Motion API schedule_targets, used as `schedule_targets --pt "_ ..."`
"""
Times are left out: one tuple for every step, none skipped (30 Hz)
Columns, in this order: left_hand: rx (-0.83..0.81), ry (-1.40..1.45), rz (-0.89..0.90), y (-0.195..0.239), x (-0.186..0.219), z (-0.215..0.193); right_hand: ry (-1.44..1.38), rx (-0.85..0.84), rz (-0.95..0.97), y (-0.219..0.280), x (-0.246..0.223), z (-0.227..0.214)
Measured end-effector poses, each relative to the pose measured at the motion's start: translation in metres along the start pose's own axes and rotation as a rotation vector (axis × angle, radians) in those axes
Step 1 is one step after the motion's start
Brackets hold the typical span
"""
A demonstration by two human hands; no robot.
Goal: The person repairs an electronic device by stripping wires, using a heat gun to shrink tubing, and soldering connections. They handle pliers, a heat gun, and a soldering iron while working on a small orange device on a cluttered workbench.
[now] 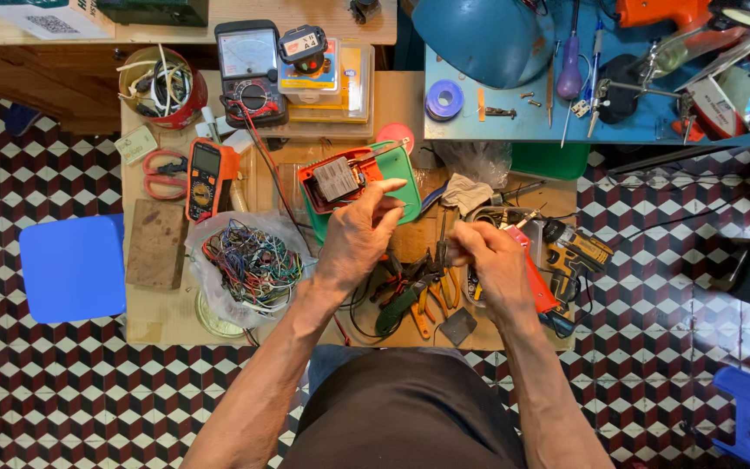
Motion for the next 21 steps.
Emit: schedule_targets --pt "0.008 -0.018 -0.006 0.001 0.001 -0.001 -0.102 -0.11 0.026 -0.011 -0.011 0.022" --pt "0.017 -0.037 -0.013 0.002 0.001 -0.002 -0.12 -0.159 0.067 -0.022 -0.02 0.036" --pt "0.025 -0.052 -0.02 0.002 0.002 -0.002 -0.135 -0.208 0.109 -0.031 -0.027 0.046" --pt "0.032 -0.058 -0.013 0.002 0.003 -0.003 -0.15 -0.257 0.151 -0.036 -0.032 0.055" --pt "0.041 -0.061 -0.009 0.002 0.004 -0.004 -0.145 -0.288 0.179 -0.039 -0.036 0.057" --pt "0.049 -0.064 -0.005 0.003 0.004 -0.004 -0.141 -0.318 0.207 -0.04 -0.039 0.058" --pt "0.047 -0.057 -0.002 0.002 0.004 -0.004 -0.135 -0.351 0.233 -0.041 -0.043 0.059" --pt "0.045 -0.049 0.001 0.002 0.004 -0.004 -0.107 -0.376 0.224 -0.042 -0.047 0.06" --pt "0.04 -0.043 0.003 0.003 0.003 -0.004 -0.081 -0.401 0.216 -0.042 -0.049 0.06" --pt "0.047 -0.038 0.034 0.003 0.004 -0.005 -0.055 -0.426 0.208 -0.043 -0.052 0.061" --pt "0.053 -0.032 0.065 0.003 0.006 -0.005 -0.065 -0.449 0.209 -0.044 -0.053 0.063" --pt "0.059 -0.027 0.096 0.003 0.007 -0.005 -0.075 -0.472 0.209 -0.046 -0.055 0.066" --pt "0.064 -0.031 0.102 0.003 0.007 -0.005 -0.087 -0.495 0.209 -0.047 -0.057 0.068" --pt "0.07 -0.035 0.107 0.003 0.006 -0.005 -0.047 -0.496 0.214 -0.049 -0.057 0.068" --pt "0.074 -0.039 0.115 0.002 0.006 -0.005 -0.008 -0.496 0.218 -0.051 -0.058 0.067" --pt "0.08 -0.094 0.133 0.002 0.007 -0.004 0.031 -0.495 0.222 -0.052 -0.059 0.066" --pt "0.086 -0.149 0.152 0.001 0.008 -0.004 0.113 -0.507 0.138 -0.054 -0.065 0.066" --pt "0.092 -0.205 0.17 0.0 0.009 -0.004 0.194 -0.517 0.054 -0.054 -0.073 0.066" --pt "0.091 -0.213 0.174 0.0 0.008 -0.004 0.274 -0.528 -0.03 -0.053 -0.079 0.067" --pt "0.089 -0.221 0.179 0.0 0.008 -0.004 0.429 -0.507 -0.26 -0.051 -0.096 0.068" --pt "0.086 -0.23 0.183 0.0 0.008 -0.004 0.58 -0.479 -0.491 -0.043 -0.111 0.071"
Point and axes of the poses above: each hand's wrist, its own y-axis away from the middle knuckle, its own z-axis out of the palm, x = y × z, the point moved 8 cm from there along -y, towards the middle knuckle, and after that the axes turned 8 degrees about -z, right-handed, at the moved point
